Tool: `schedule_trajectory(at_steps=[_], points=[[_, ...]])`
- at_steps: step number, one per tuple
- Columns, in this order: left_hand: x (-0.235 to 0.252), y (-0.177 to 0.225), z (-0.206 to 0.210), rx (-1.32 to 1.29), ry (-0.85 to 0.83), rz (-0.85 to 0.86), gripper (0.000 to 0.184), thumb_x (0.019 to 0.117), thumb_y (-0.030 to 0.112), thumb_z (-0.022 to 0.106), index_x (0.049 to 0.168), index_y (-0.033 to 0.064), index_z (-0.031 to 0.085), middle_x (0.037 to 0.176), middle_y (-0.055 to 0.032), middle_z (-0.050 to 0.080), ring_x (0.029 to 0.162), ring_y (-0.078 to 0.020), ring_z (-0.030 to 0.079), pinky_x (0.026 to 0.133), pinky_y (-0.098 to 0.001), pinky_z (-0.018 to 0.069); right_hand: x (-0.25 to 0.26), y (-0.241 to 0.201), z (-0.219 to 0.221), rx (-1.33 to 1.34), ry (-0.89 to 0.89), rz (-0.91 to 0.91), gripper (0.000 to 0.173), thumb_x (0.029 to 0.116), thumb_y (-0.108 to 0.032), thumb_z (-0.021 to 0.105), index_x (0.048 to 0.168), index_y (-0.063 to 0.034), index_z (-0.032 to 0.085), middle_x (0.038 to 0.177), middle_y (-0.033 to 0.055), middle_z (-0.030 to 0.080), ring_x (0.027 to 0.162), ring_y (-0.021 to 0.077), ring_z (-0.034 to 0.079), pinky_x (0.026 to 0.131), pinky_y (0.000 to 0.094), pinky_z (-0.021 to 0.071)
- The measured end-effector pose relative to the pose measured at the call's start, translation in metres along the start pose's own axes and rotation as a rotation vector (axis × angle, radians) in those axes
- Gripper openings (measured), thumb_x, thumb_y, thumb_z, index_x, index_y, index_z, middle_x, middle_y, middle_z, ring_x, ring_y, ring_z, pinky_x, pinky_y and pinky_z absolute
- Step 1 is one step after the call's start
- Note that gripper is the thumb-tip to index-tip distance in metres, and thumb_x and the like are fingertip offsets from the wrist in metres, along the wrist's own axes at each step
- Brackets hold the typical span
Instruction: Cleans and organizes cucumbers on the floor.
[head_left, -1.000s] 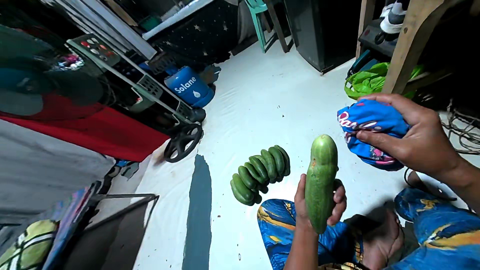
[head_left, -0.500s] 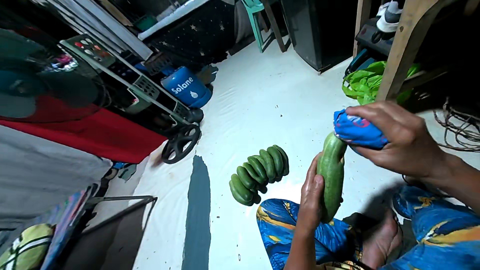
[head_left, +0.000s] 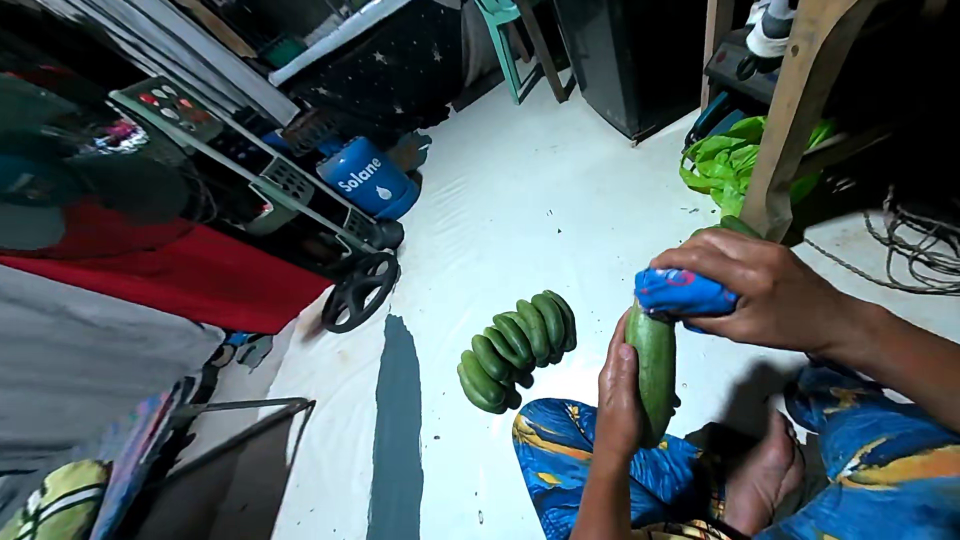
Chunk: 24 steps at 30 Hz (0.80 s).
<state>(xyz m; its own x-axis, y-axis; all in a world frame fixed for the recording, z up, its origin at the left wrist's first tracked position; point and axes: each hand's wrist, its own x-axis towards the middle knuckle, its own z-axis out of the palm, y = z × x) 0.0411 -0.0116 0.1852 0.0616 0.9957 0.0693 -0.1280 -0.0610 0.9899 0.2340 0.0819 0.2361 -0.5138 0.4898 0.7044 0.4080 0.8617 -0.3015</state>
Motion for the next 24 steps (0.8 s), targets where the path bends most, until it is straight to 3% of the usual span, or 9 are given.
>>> schedule_trajectory(at_steps=[3, 6, 10, 14, 16, 19, 20, 22, 24], points=[[0.000, -0.001, 0.000, -0.009, -0.001, 0.002, 0.069, 0.1081, 0.049, 0.032, 0.154, -0.0029, 0.029, 0.098, -0.0074, 0.067, 0.066, -0.0128, 0.067, 0.054, -0.0281, 0.0589, 0.001, -0.004, -0.002, -0.064, 0.038, 0.034, 0.053, 0.0747, -0.024, 0.078, 0.124, -0.0058, 0.071, 0.103, 0.0153, 0.068, 0.092, 0.0303, 0.068, 0.072, 0.0423, 0.0578], [-0.001, -0.003, -0.001, -0.041, 0.033, 0.013, 0.064, 0.1090, 0.045, 0.030, 0.151, -0.0029, 0.032, 0.091, -0.0040, 0.069, 0.064, -0.0110, 0.066, 0.053, -0.0273, 0.0589, -0.001, -0.015, 0.004, -0.038, -0.038, -0.114, 0.045, 0.0770, -0.024, 0.075, 0.119, -0.0092, 0.073, 0.101, 0.0121, 0.070, 0.090, 0.0275, 0.069, 0.068, 0.0399, 0.0584], [-0.006, -0.002, 0.000, 0.001, 0.132, 0.040, 0.046, 0.1069, 0.017, 0.026, 0.147, 0.0005, 0.039, 0.107, 0.0084, 0.067, 0.086, 0.0059, 0.064, 0.078, -0.0161, 0.0554, -0.003, -0.025, 0.017, 0.126, -0.227, -0.278, 0.038, 0.0806, -0.022, 0.071, 0.118, -0.0127, 0.072, 0.098, 0.0080, 0.070, 0.087, 0.0219, 0.068, 0.067, 0.0339, 0.0565], [-0.003, 0.001, -0.001, -0.127, 0.103, -0.101, 0.047, 0.1090, 0.028, 0.017, 0.141, 0.0017, 0.040, 0.080, 0.0005, 0.070, 0.058, -0.0071, 0.066, 0.051, -0.0227, 0.0575, -0.002, -0.016, 0.017, 0.077, -0.140, -0.155, 0.044, 0.0773, -0.021, 0.075, 0.120, -0.0116, 0.073, 0.099, 0.0087, 0.069, 0.087, 0.0228, 0.068, 0.065, 0.0355, 0.0575], [0.000, 0.002, -0.006, -0.292, -0.018, -0.206, 0.052, 0.1089, 0.036, 0.011, 0.137, 0.0030, 0.040, 0.080, -0.0074, 0.069, 0.054, -0.0138, 0.065, 0.048, -0.0257, 0.0567, 0.000, -0.005, 0.010, 0.038, -0.041, -0.037, 0.048, 0.0774, -0.021, 0.077, 0.123, -0.0072, 0.071, 0.104, 0.0137, 0.070, 0.092, 0.0289, 0.070, 0.071, 0.0428, 0.0594], [0.001, 0.000, -0.012, -0.509, -0.117, -0.280, 0.063, 0.1067, 0.044, 0.009, 0.108, 0.0026, 0.056, 0.078, -0.0099, 0.069, 0.051, -0.0153, 0.064, 0.046, -0.0257, 0.0554, 0.000, 0.007, -0.002, 0.031, 0.111, 0.181, 0.051, 0.0817, -0.018, 0.077, 0.128, -0.0003, 0.066, 0.110, 0.0205, 0.068, 0.097, 0.0335, 0.068, 0.082, 0.0497, 0.0569], [0.001, -0.001, -0.014, -0.578, -0.156, -0.278, 0.065, 0.1062, 0.046, 0.012, 0.101, 0.0032, 0.060, 0.079, -0.0097, 0.069, 0.052, -0.0150, 0.064, 0.047, -0.0258, 0.0550, 0.000, 0.007, -0.006, 0.084, 0.157, 0.276, 0.049, 0.0850, -0.019, 0.077, 0.129, 0.0005, 0.064, 0.111, 0.0182, 0.068, 0.099, 0.0271, 0.068, 0.086, 0.0440, 0.0565], [0.002, -0.002, -0.015, -0.695, -0.195, -0.247, 0.059, 0.1038, 0.051, 0.030, 0.097, 0.0043, 0.065, 0.084, -0.0100, 0.071, 0.054, -0.0149, 0.065, 0.048, -0.0259, 0.0551, 0.001, 0.002, -0.013, 0.360, 0.207, 0.529, 0.043, 0.0887, -0.016, 0.074, 0.128, -0.0040, 0.062, 0.108, 0.0012, 0.071, 0.094, 0.0019, 0.068, 0.084, 0.0197, 0.0575], [0.002, -0.006, -0.018, -0.856, -0.211, -0.227, 0.055, 0.0925, 0.056, 0.059, 0.098, 0.0030, 0.070, 0.089, -0.0118, 0.072, 0.058, -0.0174, 0.067, 0.051, -0.0278, 0.0566, 0.004, -0.003, -0.016, 0.697, 0.213, 0.757, 0.032, 0.0906, -0.012, 0.069, 0.122, -0.0110, 0.063, 0.096, -0.0063, 0.073, 0.081, -0.0007, 0.070, 0.072, 0.0181, 0.0605]])
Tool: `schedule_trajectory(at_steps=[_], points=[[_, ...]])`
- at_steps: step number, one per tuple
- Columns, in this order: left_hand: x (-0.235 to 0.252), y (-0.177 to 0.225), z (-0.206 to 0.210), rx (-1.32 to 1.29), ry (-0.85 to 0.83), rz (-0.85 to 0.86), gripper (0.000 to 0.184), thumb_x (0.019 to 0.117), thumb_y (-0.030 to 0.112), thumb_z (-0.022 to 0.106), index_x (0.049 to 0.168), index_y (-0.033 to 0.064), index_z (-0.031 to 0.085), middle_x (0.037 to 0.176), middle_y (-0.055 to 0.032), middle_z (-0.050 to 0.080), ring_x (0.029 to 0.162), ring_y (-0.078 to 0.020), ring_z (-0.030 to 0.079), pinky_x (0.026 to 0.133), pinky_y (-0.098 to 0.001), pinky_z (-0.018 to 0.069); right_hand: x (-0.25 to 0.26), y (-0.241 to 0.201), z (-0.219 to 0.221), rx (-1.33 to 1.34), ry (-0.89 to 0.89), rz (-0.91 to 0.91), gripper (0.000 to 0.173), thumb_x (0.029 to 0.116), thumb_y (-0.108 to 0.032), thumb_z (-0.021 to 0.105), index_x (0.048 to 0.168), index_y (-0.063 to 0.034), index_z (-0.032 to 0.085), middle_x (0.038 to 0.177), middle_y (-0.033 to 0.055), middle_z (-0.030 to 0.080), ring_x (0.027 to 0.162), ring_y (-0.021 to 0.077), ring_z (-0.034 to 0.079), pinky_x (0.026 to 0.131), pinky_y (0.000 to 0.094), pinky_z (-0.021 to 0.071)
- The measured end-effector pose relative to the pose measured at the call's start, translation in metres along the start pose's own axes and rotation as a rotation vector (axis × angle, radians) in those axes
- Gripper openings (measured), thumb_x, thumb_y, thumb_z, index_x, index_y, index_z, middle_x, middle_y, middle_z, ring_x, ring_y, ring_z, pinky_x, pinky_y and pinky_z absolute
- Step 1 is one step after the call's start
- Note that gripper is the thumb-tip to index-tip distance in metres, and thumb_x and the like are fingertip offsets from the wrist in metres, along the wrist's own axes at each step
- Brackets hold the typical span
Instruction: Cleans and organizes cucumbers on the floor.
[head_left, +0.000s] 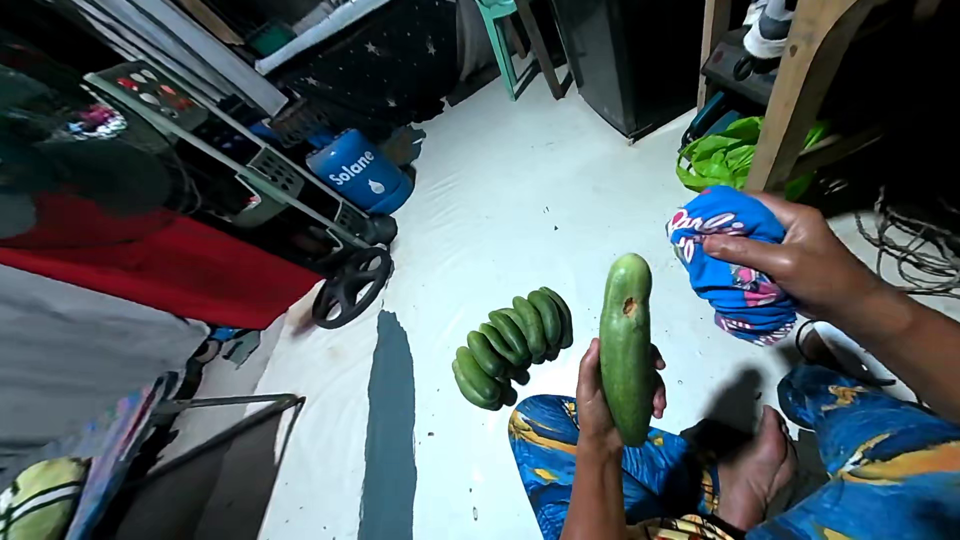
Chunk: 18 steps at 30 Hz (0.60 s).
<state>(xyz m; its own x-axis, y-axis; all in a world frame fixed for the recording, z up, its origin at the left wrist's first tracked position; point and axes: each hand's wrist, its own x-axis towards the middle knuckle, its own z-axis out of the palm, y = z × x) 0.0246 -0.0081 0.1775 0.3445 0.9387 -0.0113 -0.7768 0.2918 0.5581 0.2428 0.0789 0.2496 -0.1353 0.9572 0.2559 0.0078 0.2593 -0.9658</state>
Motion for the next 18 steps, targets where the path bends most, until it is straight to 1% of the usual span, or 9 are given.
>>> schedule_trajectory(at_steps=[2, 4, 6, 7, 9, 12, 14, 16, 18], points=[[0.000, 0.000, -0.004, -0.113, -0.062, 0.018, 0.056, 0.0831, 0.055, 0.073, 0.104, 0.0027, 0.069, 0.091, -0.0125, 0.072, 0.063, -0.0196, 0.069, 0.054, -0.0298, 0.0576, 0.000, 0.001, 0.002, 0.146, -0.049, 0.153, 0.024, 0.0943, -0.013, 0.063, 0.118, -0.0132, 0.064, 0.091, -0.0049, 0.073, 0.075, 0.0040, 0.071, 0.066, 0.0231, 0.0620], [-0.001, 0.000, -0.005, -0.159, -0.132, 0.022, 0.058, 0.0815, 0.054, 0.075, 0.108, 0.0032, 0.069, 0.091, -0.0110, 0.071, 0.066, -0.0191, 0.069, 0.057, -0.0296, 0.0572, 0.000, 0.007, 0.003, 0.164, -0.078, 0.194, 0.024, 0.0974, -0.021, 0.058, 0.120, -0.0155, 0.063, 0.091, -0.0037, 0.073, 0.074, 0.0057, 0.071, 0.064, 0.0245, 0.0621], [-0.003, -0.002, -0.004, -0.176, -0.198, 0.012, 0.058, 0.0819, 0.055, 0.075, 0.109, 0.0046, 0.070, 0.092, -0.0093, 0.071, 0.070, -0.0180, 0.069, 0.060, -0.0289, 0.0568, 0.000, 0.011, 0.006, 0.041, -0.112, 0.166, 0.035, 0.1024, -0.032, 0.048, 0.132, -0.0173, 0.058, 0.097, -0.0021, 0.071, 0.078, 0.0056, 0.070, 0.067, 0.0251, 0.0606], [-0.004, -0.003, -0.003, -0.173, -0.225, 0.010, 0.057, 0.0825, 0.056, 0.074, 0.110, 0.0055, 0.070, 0.093, -0.0085, 0.071, 0.072, -0.0174, 0.069, 0.061, -0.0285, 0.0566, -0.001, 0.011, 0.008, -0.073, -0.136, 0.133, 0.041, 0.1058, -0.037, 0.043, 0.139, -0.0161, 0.054, 0.103, 0.0009, 0.069, 0.083, 0.0073, 0.069, 0.071, 0.0282, 0.0591], [-0.004, -0.005, 0.004, -0.154, -0.248, 0.019, 0.057, 0.0830, 0.057, 0.073, 0.110, 0.0066, 0.070, 0.095, -0.0071, 0.071, 0.072, -0.0161, 0.069, 0.062, -0.0275, 0.0562, -0.003, 0.012, 0.013, -0.273, -0.176, 0.037, 0.044, 0.1089, -0.038, 0.041, 0.142, -0.0122, 0.052, 0.106, 0.0080, 0.069, 0.087, 0.0144, 0.069, 0.076, 0.0378, 0.0586], [0.000, -0.008, 0.013, -0.043, -0.159, 0.104, 0.063, 0.0822, 0.061, 0.072, 0.113, 0.0055, 0.070, 0.099, -0.0085, 0.072, 0.071, -0.0138, 0.069, 0.062, -0.0254, 0.0569, -0.007, 0.016, 0.020, -0.415, -0.232, -0.166, 0.035, 0.1065, -0.032, 0.051, 0.131, -0.0087, 0.061, 0.094, 0.0040, 0.071, 0.079, 0.0093, 0.069, 0.072, 0.0310, 0.0589], [0.005, -0.012, 0.014, 0.011, -0.070, 0.180, 0.064, 0.0809, 0.062, 0.073, 0.110, 0.0050, 0.070, 0.095, -0.0093, 0.073, 0.071, -0.0132, 0.069, 0.064, -0.0251, 0.0572, -0.009, 0.017, 0.024, -0.396, -0.284, -0.196, 0.031, 0.1068, -0.031, 0.050, 0.123, -0.0093, 0.064, 0.087, -0.0007, 0.070, 0.074, 0.0034, 0.068, 0.068, 0.0238, 0.0581], [0.009, -0.017, 0.011, -0.023, -0.031, 0.202, 0.061, 0.0799, 0.061, 0.074, 0.105, 0.0059, 0.072, 0.094, -0.0089, 0.074, 0.072, -0.0140, 0.070, 0.064, -0.0258, 0.0580, -0.010, 0.020, 0.028, -0.322, -0.348, -0.151, 0.029, 0.1078, -0.030, 0.049, 0.117, -0.0084, 0.065, 0.082, -0.0018, 0.069, 0.070, 0.0013, 0.067, 0.066, 0.0213, 0.0578], [0.010, -0.020, 0.008, -0.070, -0.038, 0.198, 0.058, 0.0796, 0.060, 0.074, 0.102, 0.0063, 0.073, 0.092, -0.0084, 0.074, 0.071, -0.0150, 0.071, 0.063, -0.0265, 0.0585, -0.010, 0.023, 0.029, -0.189, -0.427, 0.003, 0.029, 0.1091, -0.028, 0.046, 0.118, -0.0075, 0.064, 0.084, -0.0003, 0.069, 0.072, 0.0031, 0.067, 0.068, 0.0230, 0.0580]])
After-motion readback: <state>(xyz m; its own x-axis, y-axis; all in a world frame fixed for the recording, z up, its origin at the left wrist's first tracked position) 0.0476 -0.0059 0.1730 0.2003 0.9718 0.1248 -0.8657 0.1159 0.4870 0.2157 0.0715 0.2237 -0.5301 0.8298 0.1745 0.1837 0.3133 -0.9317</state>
